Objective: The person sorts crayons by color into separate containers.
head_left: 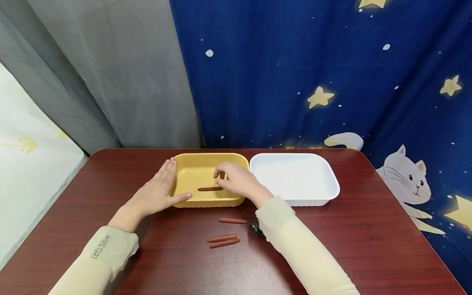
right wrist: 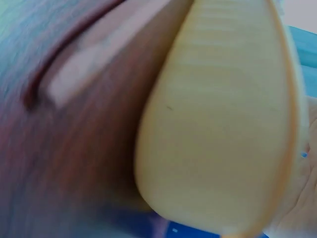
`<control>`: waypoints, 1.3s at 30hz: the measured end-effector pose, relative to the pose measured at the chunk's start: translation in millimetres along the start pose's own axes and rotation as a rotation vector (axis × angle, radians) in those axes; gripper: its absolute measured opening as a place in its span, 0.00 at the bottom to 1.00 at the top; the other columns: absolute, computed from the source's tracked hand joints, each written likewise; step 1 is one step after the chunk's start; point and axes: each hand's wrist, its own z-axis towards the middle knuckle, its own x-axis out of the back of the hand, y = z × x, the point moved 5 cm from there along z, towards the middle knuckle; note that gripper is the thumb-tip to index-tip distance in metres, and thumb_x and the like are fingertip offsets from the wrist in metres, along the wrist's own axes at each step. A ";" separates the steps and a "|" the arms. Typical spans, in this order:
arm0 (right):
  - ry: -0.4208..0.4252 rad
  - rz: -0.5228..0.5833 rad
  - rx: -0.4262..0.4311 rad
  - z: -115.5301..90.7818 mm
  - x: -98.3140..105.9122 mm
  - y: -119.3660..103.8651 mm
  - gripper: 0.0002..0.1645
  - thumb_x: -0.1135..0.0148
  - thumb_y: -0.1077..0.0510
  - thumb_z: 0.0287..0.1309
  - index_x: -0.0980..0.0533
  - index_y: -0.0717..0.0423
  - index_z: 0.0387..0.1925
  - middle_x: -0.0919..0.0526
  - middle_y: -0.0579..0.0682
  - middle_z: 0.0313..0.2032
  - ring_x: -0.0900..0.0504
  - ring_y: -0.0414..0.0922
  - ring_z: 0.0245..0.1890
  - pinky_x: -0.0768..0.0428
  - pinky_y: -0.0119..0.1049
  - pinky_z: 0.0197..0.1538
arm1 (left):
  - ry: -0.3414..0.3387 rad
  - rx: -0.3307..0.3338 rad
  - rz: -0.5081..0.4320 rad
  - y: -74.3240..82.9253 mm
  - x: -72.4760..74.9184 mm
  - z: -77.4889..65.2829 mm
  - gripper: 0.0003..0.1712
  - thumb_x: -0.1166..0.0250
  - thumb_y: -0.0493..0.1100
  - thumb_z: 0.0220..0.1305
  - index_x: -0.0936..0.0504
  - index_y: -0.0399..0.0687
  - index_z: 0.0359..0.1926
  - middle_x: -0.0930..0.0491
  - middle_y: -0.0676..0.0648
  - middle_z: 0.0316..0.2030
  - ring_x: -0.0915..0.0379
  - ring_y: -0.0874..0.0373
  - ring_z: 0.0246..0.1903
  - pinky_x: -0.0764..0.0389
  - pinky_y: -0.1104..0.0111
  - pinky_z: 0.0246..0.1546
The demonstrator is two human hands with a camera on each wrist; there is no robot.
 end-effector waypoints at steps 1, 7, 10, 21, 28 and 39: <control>0.015 0.005 0.007 -4.0 4.1 -0.3 0.06 0.37 0.54 0.64 0.19 0.50 0.40 0.18 0.44 0.35 0.21 0.42 0.37 0.24 0.35 0.42 | -0.001 -0.001 -0.001 0.3 -0.1 0.0 0.69 0.46 0.78 0.61 0.67 0.32 0.77 0.68 0.34 0.78 0.70 0.39 0.79 0.54 0.46 0.76; 0.071 0.072 0.037 -27.3 18.4 1.0 0.05 0.35 0.56 0.63 0.19 0.51 0.39 0.18 0.45 0.36 0.21 0.45 0.36 0.24 0.33 0.40 | -0.013 0.009 0.001 -0.6 -0.8 0.3 0.69 0.46 0.78 0.60 0.67 0.33 0.77 0.68 0.36 0.79 0.71 0.42 0.79 0.54 0.46 0.76; 0.078 0.107 0.054 -37.6 19.7 2.0 0.06 0.35 0.57 0.63 0.19 0.53 0.40 0.19 0.46 0.36 0.20 0.47 0.37 0.24 0.33 0.42 | -0.014 0.009 -0.001 -0.4 -1.0 0.0 0.69 0.46 0.78 0.60 0.66 0.33 0.77 0.68 0.36 0.79 0.71 0.41 0.79 0.54 0.47 0.76; 0.123 0.084 0.108 -76.2 23.3 -3.5 0.07 0.35 0.57 0.63 0.19 0.53 0.42 0.19 0.43 0.37 0.21 0.42 0.36 0.21 0.33 0.42 | -0.025 0.002 -0.005 -0.6 -0.4 0.1 0.68 0.46 0.77 0.61 0.68 0.34 0.77 0.71 0.38 0.79 0.74 0.43 0.79 0.55 0.47 0.77; 0.113 0.021 0.136 -95.3 17.7 -10.6 0.06 0.34 0.57 0.63 0.19 0.51 0.41 0.19 0.42 0.38 0.19 0.42 0.39 0.20 0.35 0.46 | -0.024 -0.003 -0.008 -1.1 0.4 0.0 0.68 0.46 0.77 0.61 0.68 0.33 0.77 0.71 0.37 0.79 0.74 0.43 0.79 0.56 0.47 0.77; -0.073 -0.109 0.117 -102.6 -10.0 -10.1 0.06 0.34 0.53 0.63 0.18 0.46 0.42 0.17 0.40 0.39 0.21 0.38 0.38 0.21 0.34 0.44 | -0.021 -0.010 -0.015 0.2 2.0 0.4 0.68 0.46 0.77 0.61 0.65 0.31 0.77 0.67 0.34 0.79 0.71 0.40 0.79 0.55 0.46 0.76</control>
